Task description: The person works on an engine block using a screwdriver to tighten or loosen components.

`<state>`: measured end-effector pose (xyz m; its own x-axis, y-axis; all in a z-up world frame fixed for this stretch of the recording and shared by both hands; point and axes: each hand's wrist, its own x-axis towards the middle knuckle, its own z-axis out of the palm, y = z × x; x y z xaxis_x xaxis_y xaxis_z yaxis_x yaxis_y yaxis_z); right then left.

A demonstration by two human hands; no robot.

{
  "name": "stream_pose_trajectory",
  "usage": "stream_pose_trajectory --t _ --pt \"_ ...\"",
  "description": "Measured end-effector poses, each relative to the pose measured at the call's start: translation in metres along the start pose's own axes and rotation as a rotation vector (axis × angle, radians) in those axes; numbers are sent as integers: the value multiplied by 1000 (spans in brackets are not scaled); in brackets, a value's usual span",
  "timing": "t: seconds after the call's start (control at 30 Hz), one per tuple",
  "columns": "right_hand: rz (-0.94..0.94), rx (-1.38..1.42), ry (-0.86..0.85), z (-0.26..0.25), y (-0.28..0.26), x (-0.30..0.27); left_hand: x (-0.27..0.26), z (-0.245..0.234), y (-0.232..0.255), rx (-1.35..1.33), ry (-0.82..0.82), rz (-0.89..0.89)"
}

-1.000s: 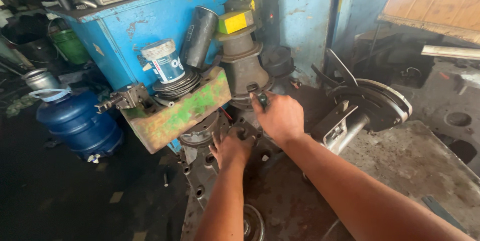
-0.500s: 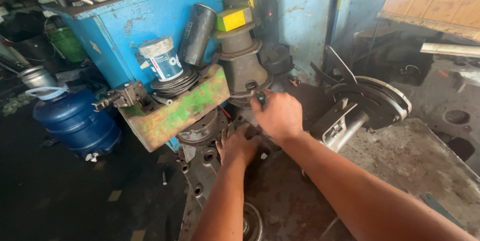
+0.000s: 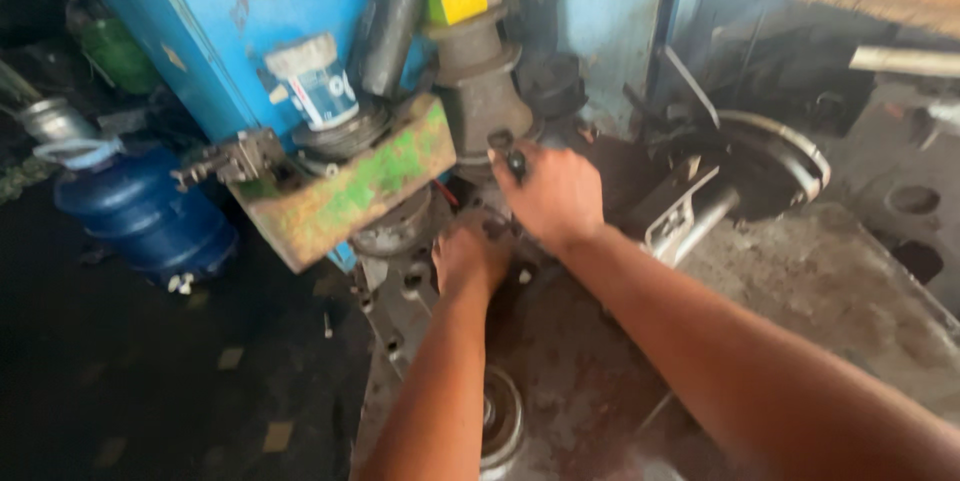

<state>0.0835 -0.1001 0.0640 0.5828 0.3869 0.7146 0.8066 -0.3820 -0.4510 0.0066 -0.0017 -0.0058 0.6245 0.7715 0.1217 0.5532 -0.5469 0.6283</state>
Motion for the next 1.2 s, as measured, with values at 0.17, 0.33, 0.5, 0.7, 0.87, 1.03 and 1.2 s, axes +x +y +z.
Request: stream_pose_trajectory --t 0.17,0.33,0.5,0.7,0.87,1.03,1.2 --pt "-46 -9 -99 2 1 2 7 2 0 58 46 36" --pt "-99 97 -108 2 3 2 -2 -7 6 67 13 120" --pt "-130 30 4 5 5 4 -10 -18 16 2 97 35" --pt "-164 97 -135 -3 0 4 -7 -13 13 -82 91 123" --pt "-95 81 -168 0 2 5 -7 -13 16 -40 75 95" --pt "-109 -16 -45 17 17 5 -4 -9 13 -77 55 62" --pt "-206 37 5 20 22 5 -3 -5 11 -61 105 148"
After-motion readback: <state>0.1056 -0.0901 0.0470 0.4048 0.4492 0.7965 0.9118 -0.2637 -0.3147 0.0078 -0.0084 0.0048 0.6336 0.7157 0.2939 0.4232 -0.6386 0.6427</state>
